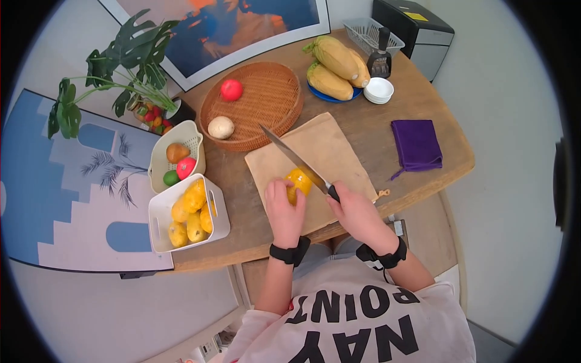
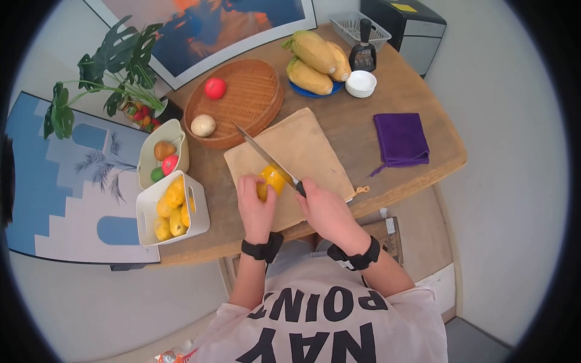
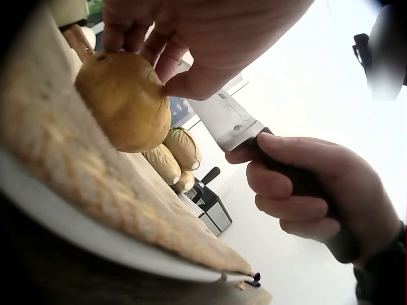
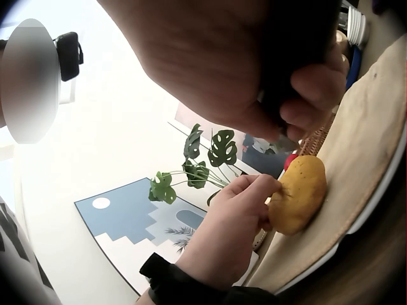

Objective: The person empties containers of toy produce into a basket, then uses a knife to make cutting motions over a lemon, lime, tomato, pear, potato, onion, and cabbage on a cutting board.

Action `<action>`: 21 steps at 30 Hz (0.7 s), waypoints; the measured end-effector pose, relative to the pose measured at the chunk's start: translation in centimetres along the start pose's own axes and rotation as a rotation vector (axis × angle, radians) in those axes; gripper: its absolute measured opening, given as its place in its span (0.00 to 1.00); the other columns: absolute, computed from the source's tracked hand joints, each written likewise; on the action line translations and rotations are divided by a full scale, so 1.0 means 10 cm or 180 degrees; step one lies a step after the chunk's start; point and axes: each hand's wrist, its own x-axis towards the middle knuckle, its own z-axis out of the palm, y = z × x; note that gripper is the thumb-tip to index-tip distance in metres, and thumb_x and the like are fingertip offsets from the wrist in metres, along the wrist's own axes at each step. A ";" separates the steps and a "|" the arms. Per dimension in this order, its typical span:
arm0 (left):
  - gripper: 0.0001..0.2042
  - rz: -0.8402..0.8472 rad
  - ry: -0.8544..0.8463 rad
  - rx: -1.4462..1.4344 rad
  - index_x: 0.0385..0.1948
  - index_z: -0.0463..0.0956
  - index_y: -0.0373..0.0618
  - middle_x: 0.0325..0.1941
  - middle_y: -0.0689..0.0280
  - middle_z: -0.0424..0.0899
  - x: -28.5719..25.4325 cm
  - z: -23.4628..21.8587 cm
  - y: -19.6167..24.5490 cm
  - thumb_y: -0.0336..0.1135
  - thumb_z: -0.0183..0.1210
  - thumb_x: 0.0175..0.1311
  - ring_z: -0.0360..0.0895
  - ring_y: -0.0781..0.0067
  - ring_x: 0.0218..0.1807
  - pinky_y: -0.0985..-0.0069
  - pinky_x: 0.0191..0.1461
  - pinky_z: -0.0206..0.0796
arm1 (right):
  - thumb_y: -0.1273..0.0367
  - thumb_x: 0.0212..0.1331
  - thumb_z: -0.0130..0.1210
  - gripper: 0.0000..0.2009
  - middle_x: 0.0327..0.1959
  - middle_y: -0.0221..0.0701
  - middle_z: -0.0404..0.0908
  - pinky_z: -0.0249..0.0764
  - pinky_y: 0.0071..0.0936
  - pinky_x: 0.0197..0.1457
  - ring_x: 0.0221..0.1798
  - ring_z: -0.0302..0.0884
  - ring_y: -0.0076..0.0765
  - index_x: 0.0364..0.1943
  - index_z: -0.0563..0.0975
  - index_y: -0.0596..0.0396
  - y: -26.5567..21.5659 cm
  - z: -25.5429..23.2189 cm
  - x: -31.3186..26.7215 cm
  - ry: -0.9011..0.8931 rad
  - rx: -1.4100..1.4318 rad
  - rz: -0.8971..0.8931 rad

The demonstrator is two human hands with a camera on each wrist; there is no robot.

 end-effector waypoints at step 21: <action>0.07 -0.0520 -0.0322 -0.0319 0.34 0.75 0.37 0.37 0.58 0.73 0.13 -0.13 -0.03 0.22 0.63 0.56 0.74 0.61 0.33 0.68 0.38 0.70 | 0.66 0.71 0.53 0.11 0.30 0.51 0.82 0.76 0.54 0.39 0.38 0.82 0.63 0.42 0.68 0.61 -0.08 0.02 0.00 0.0112 -0.0008 -0.0197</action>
